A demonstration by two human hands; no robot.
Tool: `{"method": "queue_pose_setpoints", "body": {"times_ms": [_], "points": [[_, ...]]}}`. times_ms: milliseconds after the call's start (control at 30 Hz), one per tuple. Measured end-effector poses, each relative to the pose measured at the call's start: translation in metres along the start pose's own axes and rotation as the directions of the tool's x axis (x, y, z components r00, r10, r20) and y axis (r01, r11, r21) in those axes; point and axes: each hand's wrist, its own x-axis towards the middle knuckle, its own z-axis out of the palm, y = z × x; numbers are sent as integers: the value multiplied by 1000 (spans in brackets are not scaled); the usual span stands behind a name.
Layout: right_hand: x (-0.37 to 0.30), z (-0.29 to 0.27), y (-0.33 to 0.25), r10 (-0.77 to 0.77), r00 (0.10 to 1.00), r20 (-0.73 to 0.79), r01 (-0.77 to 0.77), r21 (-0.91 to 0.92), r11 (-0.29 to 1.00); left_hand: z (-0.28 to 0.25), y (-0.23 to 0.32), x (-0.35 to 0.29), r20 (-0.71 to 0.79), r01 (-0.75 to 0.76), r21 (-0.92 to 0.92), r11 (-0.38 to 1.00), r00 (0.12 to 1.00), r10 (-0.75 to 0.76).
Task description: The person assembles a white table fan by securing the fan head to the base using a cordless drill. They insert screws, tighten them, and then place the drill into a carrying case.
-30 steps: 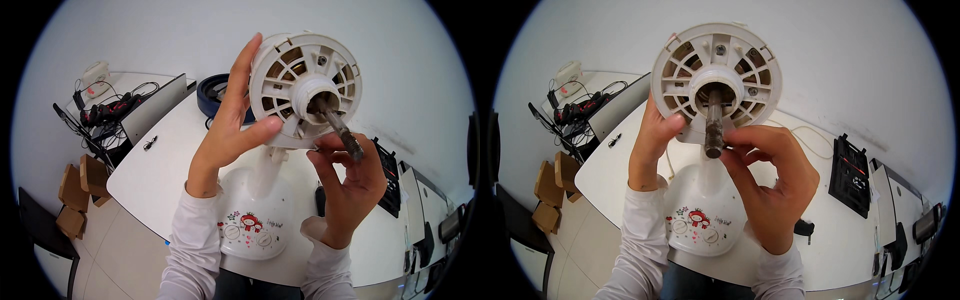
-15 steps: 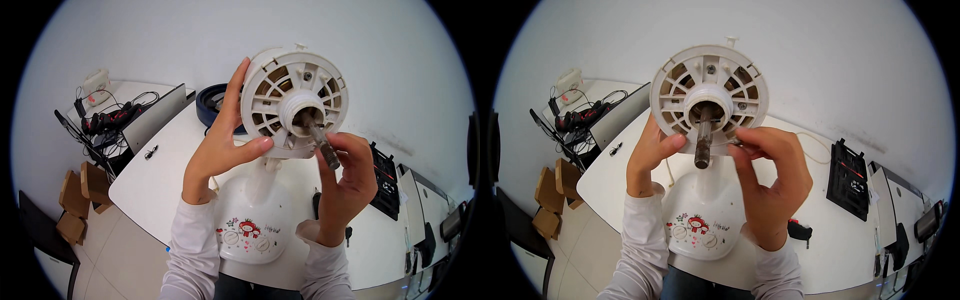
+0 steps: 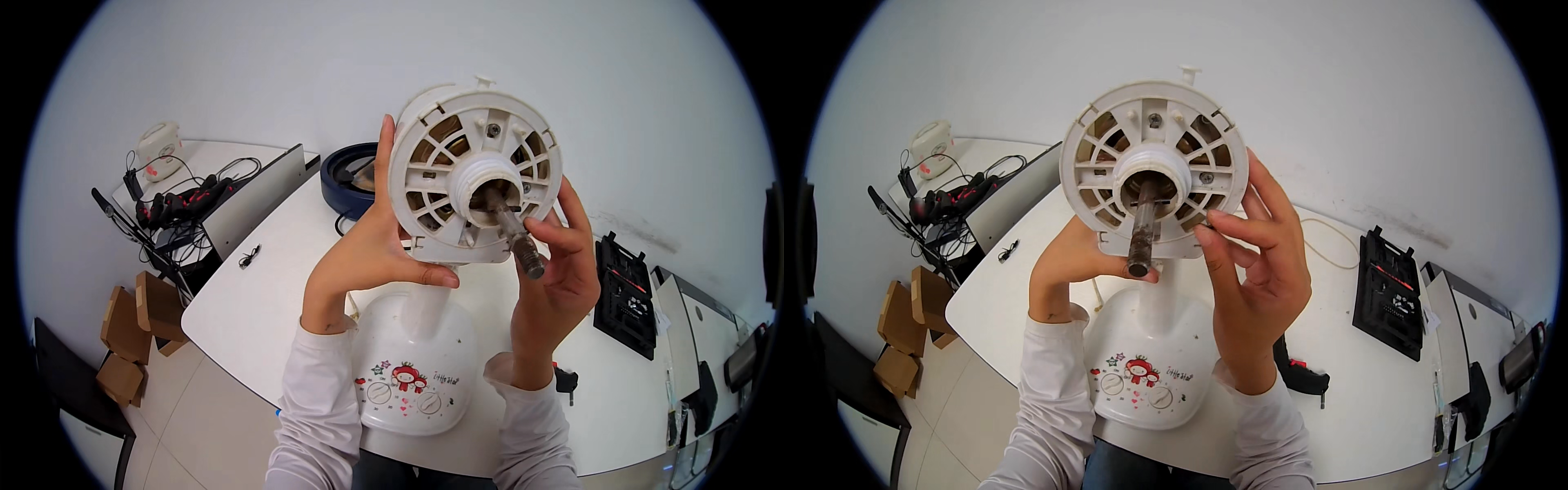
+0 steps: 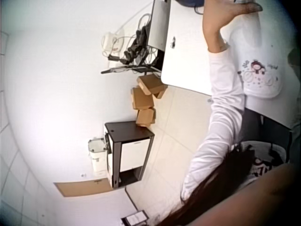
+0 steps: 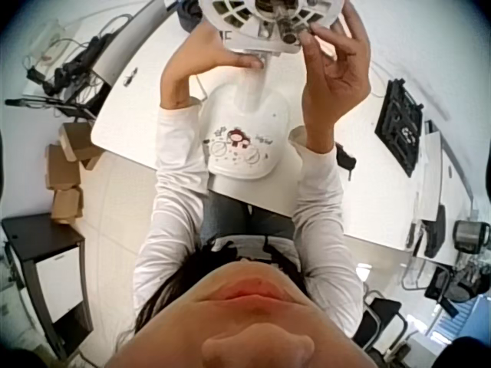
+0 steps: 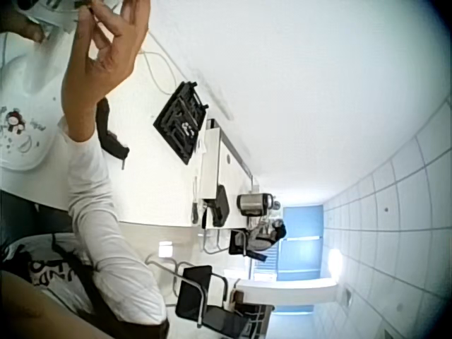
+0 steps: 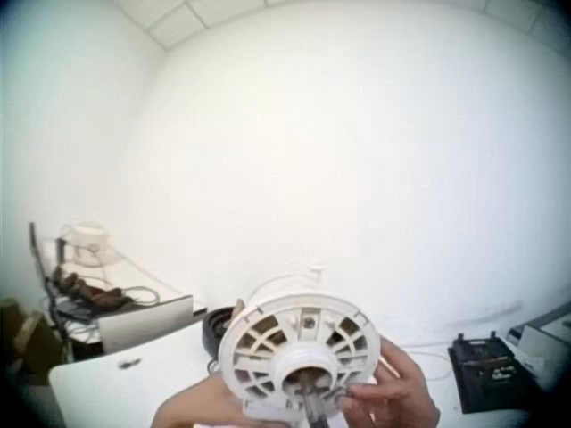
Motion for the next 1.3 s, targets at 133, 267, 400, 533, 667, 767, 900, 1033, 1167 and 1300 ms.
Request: {"method": "queue_pose_setpoints", "body": {"times_ms": [133,267,400,533,667,767,900,1033,1167,1300], "points": [[-2,6,-5,-5,1000,-19,5,-10,1000,0,2,0,-7,5,-1,1000,1000,-5],[-3,8,1,-90,996,-17,90,-15,996,1,2,0,-15,8,0,1000,1000,-8],[-3,11,-3,-98,995,-10,97,-44,994,1,4,-1,-25,8,0,1000,1000,-8],[-2,12,-3,-140,990,-1,139,-126,982,3,4,-3,-35,5,-1,1000,999,-5],[-2,13,-5,-91,995,-35,85,-136,987,7,5,-2,-40,4,-3,1000,999,-4],[-3,12,-4,-141,990,-16,136,-184,974,10,6,-1,-53,-1,2,1000,999,1],[0,8,-4,-95,995,-10,91,-192,977,14,5,0,-71,-5,4,1000,997,5],[1,10,-4,-102,995,-9,100,-152,983,17,6,-1,-90,-11,8,1000,996,11],[2,6,-5,-107,994,1,104,-215,971,20,5,1,-105,-18,12,1000,994,19],[8,-1,-13,-193,981,-8,172,-414,894,20,7,1,-119,-19,19,1000,993,21]]}}
